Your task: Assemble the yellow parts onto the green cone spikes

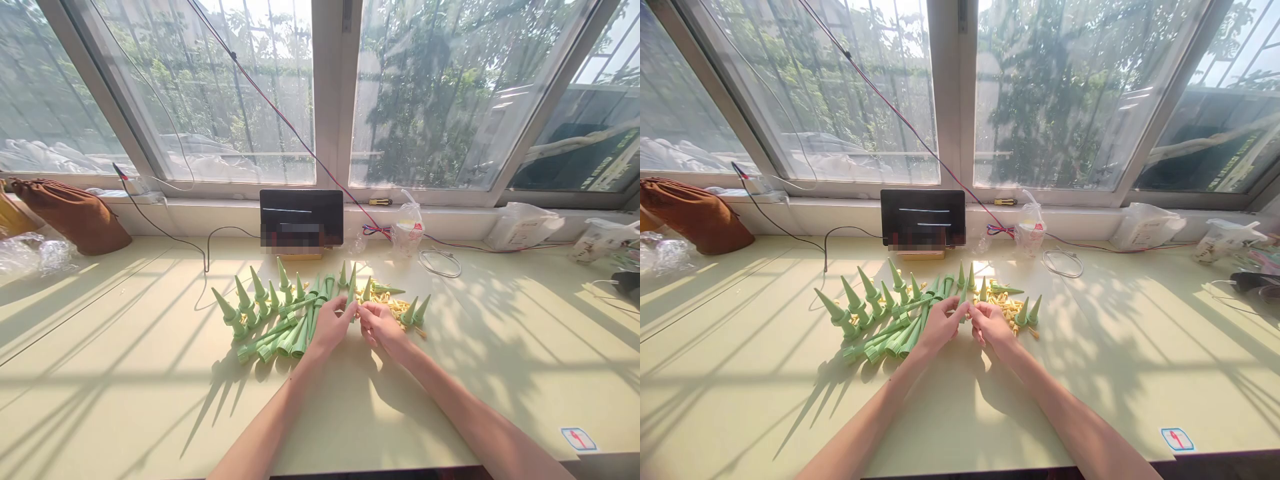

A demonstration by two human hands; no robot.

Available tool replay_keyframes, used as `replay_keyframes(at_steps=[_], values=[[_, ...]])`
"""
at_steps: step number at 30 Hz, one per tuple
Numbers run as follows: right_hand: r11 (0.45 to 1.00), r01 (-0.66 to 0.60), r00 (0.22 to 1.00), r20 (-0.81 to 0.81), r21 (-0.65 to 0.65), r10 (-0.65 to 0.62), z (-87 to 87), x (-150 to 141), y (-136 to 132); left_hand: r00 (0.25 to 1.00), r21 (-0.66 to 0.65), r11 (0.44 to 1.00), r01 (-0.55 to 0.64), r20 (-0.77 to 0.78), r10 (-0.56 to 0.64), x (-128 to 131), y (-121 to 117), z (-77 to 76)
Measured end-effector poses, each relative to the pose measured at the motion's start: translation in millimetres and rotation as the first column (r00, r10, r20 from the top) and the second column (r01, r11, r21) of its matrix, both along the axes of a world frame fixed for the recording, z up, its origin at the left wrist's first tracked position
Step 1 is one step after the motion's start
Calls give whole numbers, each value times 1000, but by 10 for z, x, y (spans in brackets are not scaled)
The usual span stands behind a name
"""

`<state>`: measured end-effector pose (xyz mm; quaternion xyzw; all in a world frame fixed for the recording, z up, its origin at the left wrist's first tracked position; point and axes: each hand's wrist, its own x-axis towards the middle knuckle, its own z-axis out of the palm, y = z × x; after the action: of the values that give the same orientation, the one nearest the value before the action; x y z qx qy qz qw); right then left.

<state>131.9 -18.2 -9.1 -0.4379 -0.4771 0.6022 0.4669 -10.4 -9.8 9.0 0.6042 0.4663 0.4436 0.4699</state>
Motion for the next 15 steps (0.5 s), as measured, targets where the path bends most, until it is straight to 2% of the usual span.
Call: replay_keyframes(at_steps=[5,9,15], values=[[984,20,975,213,178,-58,-10,5,-34,997,-97,994,-56,39,60,-6,-8,18],[947,-15,942,322,320,-94,16,1,-93,992,-133,989,-60,102,73,-15,15,-27],[927,-25,921,369,375,-124,26,2,-110,990,-145,989,-37,127,55,-29,43,-87]])
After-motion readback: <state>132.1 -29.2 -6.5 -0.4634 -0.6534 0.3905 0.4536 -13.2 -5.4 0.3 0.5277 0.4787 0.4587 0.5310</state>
